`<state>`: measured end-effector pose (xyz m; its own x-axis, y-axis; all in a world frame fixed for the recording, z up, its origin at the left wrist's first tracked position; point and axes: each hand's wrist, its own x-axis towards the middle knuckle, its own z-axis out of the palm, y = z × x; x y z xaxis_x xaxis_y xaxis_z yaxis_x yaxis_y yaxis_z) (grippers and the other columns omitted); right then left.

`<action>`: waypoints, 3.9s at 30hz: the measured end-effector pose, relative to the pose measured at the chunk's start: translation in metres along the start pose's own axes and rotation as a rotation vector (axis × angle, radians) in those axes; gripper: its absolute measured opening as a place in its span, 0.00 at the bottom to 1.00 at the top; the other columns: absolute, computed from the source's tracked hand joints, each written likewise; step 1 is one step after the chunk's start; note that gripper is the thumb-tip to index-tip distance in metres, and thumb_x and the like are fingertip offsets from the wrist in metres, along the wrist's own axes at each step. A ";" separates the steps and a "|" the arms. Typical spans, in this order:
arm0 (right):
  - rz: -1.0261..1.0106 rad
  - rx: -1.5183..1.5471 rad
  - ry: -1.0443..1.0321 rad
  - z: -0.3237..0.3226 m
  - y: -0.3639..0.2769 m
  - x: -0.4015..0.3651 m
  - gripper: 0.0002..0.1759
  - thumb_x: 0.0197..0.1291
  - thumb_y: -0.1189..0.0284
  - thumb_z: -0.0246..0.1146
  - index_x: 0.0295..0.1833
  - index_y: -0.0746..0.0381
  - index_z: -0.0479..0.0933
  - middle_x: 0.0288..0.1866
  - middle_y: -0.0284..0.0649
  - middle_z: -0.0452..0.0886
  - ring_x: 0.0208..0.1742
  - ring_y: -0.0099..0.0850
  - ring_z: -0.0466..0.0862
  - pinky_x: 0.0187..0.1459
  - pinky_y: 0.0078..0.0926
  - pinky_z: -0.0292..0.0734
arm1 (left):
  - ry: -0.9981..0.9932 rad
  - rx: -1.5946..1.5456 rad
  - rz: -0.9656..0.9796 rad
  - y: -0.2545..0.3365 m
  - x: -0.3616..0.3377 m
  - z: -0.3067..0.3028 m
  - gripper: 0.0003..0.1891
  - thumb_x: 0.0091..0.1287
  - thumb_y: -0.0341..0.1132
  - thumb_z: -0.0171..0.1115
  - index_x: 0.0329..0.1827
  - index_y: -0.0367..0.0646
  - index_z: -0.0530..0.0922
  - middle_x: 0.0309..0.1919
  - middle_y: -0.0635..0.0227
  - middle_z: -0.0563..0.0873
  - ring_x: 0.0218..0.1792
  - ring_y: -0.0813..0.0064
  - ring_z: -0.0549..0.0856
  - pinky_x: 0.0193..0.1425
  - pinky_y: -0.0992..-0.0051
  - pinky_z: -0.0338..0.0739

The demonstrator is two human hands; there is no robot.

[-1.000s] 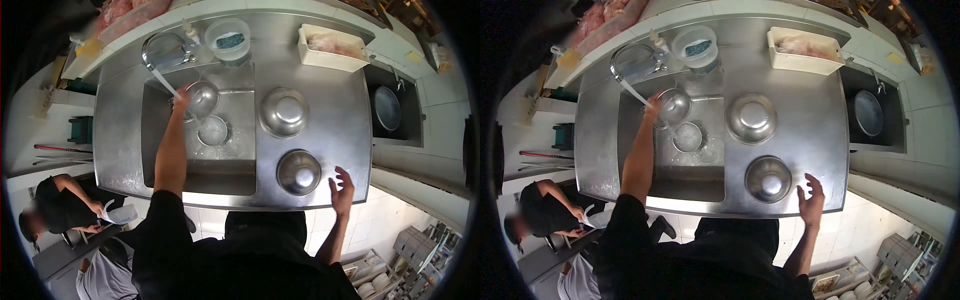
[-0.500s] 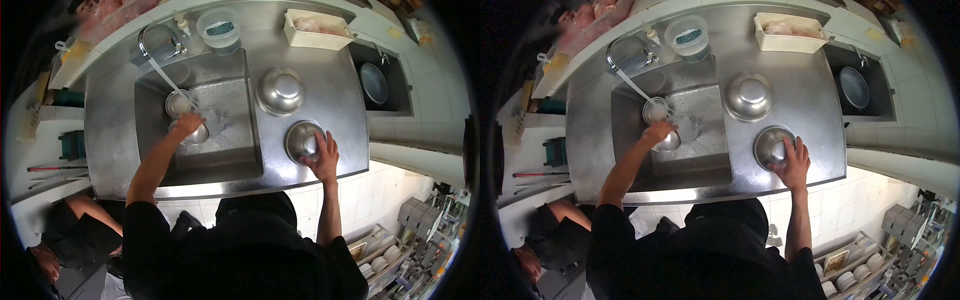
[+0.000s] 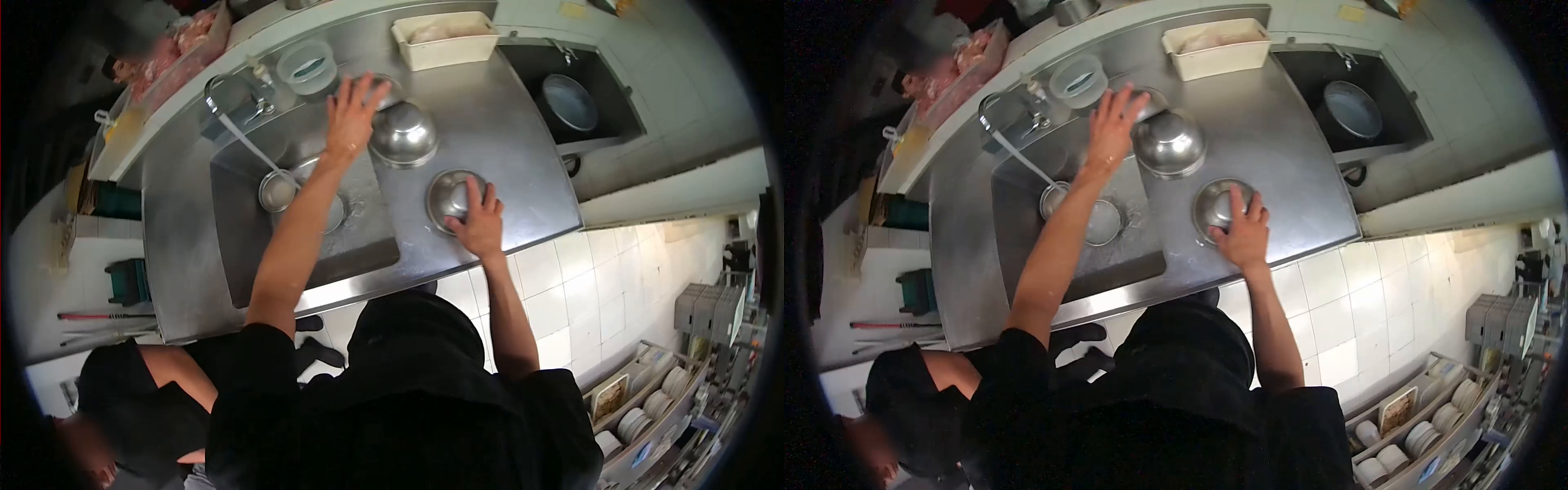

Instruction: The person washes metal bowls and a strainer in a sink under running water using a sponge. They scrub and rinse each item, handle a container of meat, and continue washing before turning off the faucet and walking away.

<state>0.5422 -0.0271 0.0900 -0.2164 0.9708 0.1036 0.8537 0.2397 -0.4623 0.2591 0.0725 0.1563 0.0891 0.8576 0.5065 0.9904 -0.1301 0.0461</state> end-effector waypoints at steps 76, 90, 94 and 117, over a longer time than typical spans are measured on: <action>0.334 0.461 -0.424 0.320 -0.134 0.035 0.17 0.50 0.74 0.55 0.46 0.58 0.79 0.44 0.51 0.80 0.49 0.46 0.79 0.54 0.33 0.73 | -0.272 -0.090 0.548 -0.236 -0.121 0.092 0.03 0.55 0.34 0.55 0.29 0.50 0.77 0.53 0.74 0.76 0.65 0.69 0.67 0.69 0.47 0.55; 0.127 0.131 -0.596 0.257 -0.258 0.164 0.31 0.49 0.71 0.56 0.62 0.64 0.66 0.50 0.56 0.77 0.52 0.51 0.77 0.56 0.41 0.71 | -0.032 -0.907 -1.264 -0.225 -0.207 0.113 0.16 0.51 0.19 0.50 0.43 0.44 0.72 0.38 0.63 0.78 0.43 0.67 0.79 0.48 0.73 0.73; -0.318 0.277 -0.672 0.281 -0.266 0.135 0.38 0.45 0.73 0.61 0.67 0.56 0.61 0.60 0.58 0.69 0.62 0.51 0.69 0.61 0.39 0.67 | 0.203 -1.354 -1.576 -0.213 -0.271 0.122 0.16 0.54 0.18 0.48 0.45 0.42 0.72 0.37 0.67 0.78 0.42 0.73 0.77 0.45 0.74 0.72; -0.261 -0.061 -0.475 0.287 -0.271 0.169 0.09 0.50 0.70 0.60 0.36 0.63 0.79 0.46 0.49 0.80 0.48 0.48 0.80 0.49 0.42 0.76 | -0.028 -1.241 -1.436 -0.226 -0.212 0.187 0.21 0.65 0.38 0.58 0.60 0.43 0.73 0.44 0.64 0.81 0.46 0.68 0.79 0.49 0.70 0.75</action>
<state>0.1381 0.0684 -0.0197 -0.6029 0.7703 -0.2078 0.7659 0.4859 -0.4210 0.0357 0.0132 -0.1227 -0.6048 0.6325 -0.4839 -0.3166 0.3666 0.8749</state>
